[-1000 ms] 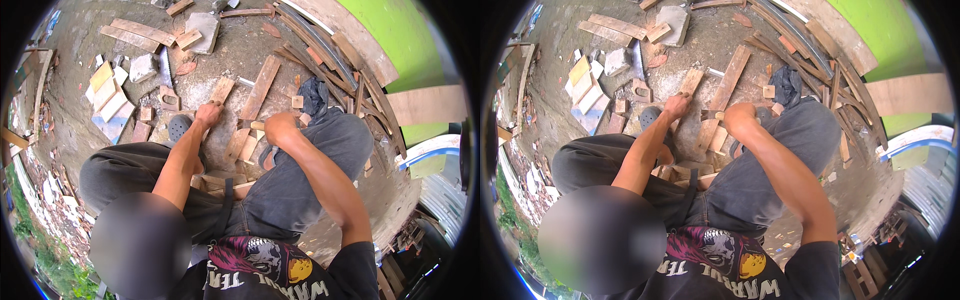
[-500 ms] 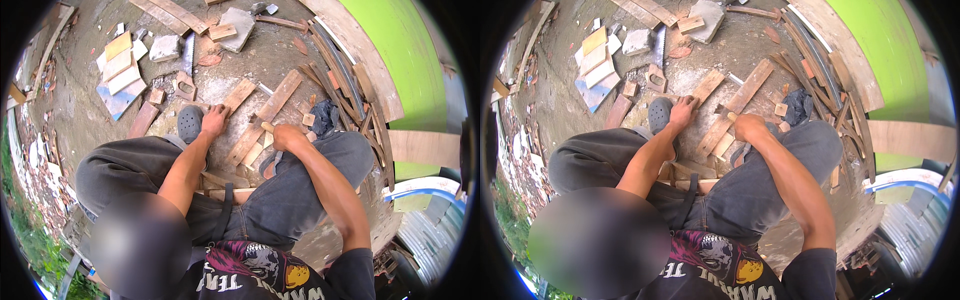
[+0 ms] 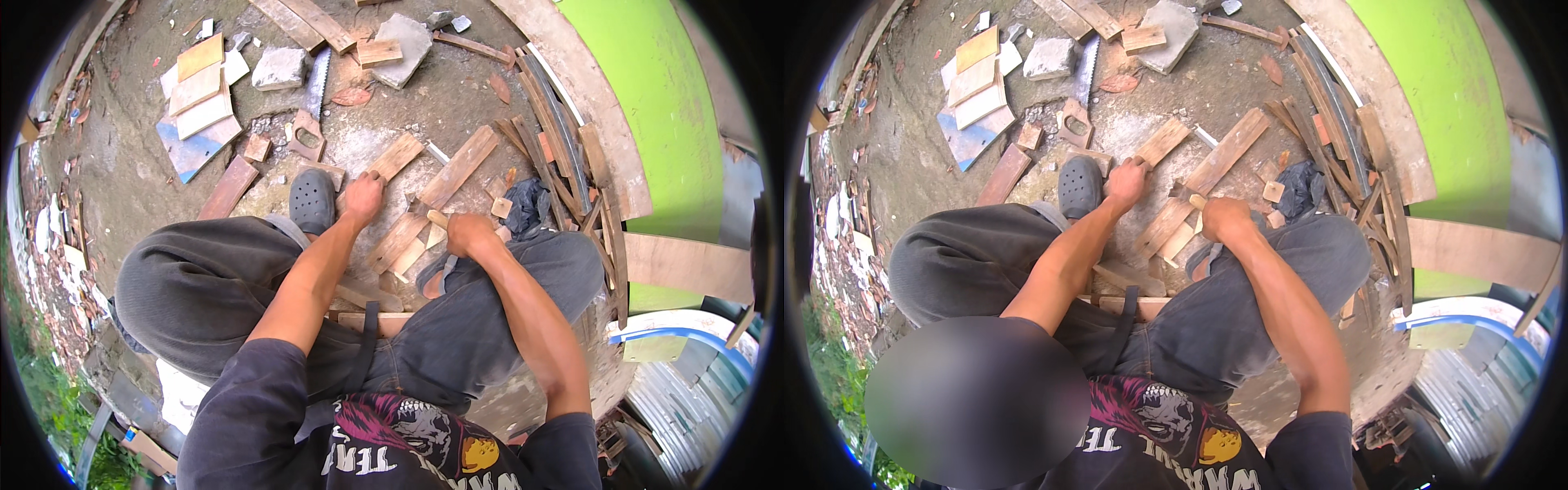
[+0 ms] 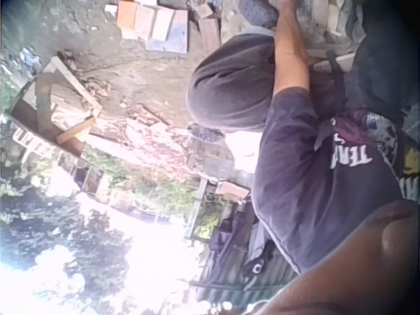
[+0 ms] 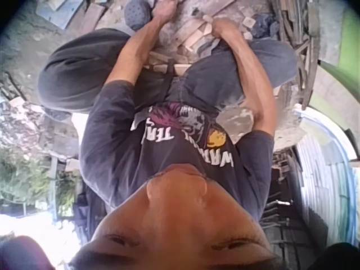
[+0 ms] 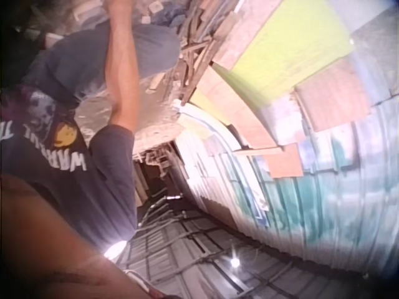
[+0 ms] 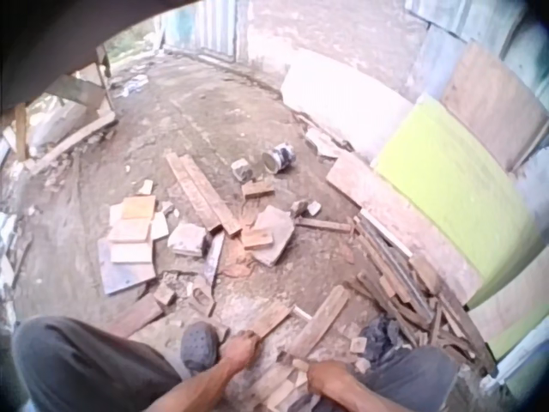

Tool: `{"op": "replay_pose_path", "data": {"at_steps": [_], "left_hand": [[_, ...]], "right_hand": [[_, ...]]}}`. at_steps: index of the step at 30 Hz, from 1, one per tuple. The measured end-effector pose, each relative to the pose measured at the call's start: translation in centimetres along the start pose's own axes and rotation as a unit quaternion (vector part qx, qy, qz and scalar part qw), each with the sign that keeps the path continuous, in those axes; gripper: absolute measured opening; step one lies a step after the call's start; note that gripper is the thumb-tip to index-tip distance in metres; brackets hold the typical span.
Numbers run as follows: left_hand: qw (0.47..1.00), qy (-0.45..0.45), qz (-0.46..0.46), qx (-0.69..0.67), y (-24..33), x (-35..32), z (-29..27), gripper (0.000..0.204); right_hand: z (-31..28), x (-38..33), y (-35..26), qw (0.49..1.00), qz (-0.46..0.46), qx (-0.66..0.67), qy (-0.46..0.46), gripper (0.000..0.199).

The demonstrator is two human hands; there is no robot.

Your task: The person sits on the ground and uses a hammer to repeatedly strike a wooden plank, breaking it into smaller pieces. The person picks up the broken pieces and continues to break them further, creating a pile of wood scraps.

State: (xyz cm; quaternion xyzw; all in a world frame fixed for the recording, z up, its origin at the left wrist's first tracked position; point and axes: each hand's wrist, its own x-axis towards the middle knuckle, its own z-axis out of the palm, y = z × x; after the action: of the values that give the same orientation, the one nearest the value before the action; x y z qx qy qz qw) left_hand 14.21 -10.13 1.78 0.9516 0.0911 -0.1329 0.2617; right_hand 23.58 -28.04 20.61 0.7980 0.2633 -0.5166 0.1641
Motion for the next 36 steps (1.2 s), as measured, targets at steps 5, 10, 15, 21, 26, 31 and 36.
{"op": "replay_pose_path", "data": {"at_steps": [5, 10, 15, 21, 26, 31, 36], "left_hand": [[0.994, -0.018, 0.071, 0.084, -0.3, 1.0, 0.0, 0.016], [0.991, -0.040, 0.090, 0.085, -0.3, 1.0, 0.1, 0.021], [0.997, -0.019, 0.062, 0.038, -1.0, -0.1, -0.9, 0.028], [0.982, -0.084, -0.002, 0.171, -2.5, -3.8, -1.7, 0.078], [0.977, -0.086, -0.045, 0.192, -2.7, -4.3, 1.0, 0.058], [0.972, -0.128, -0.056, 0.188, -3.3, -4.5, 1.0, 0.050], [0.972, -0.181, -0.063, 0.136, -3.5, -3.9, 0.0, 0.051]], "right_hand": [[-0.5, -0.2, -0.2, 0.999, 0.027, -0.015, -0.015, 0.027], [-0.2, 0.1, 0.2, 0.999, 0.027, -0.012, -0.015, 0.027], [-1.0, -0.2, -0.2, 0.999, 0.023, 0.013, -0.026, 0.027], [-0.4, 1.5, 0.2, 0.998, -0.018, 0.056, 0.007, 0.038], [-2.9, 4.8, -3.4, 0.999, -0.001, -0.001, 0.042, 0.026], [-6.7, 8.1, -7.7, 0.997, 0.034, -0.050, -0.042, 0.025], [-8.1, 12.5, -10.4, 0.982, 0.047, -0.117, -0.139, 0.018]]}}
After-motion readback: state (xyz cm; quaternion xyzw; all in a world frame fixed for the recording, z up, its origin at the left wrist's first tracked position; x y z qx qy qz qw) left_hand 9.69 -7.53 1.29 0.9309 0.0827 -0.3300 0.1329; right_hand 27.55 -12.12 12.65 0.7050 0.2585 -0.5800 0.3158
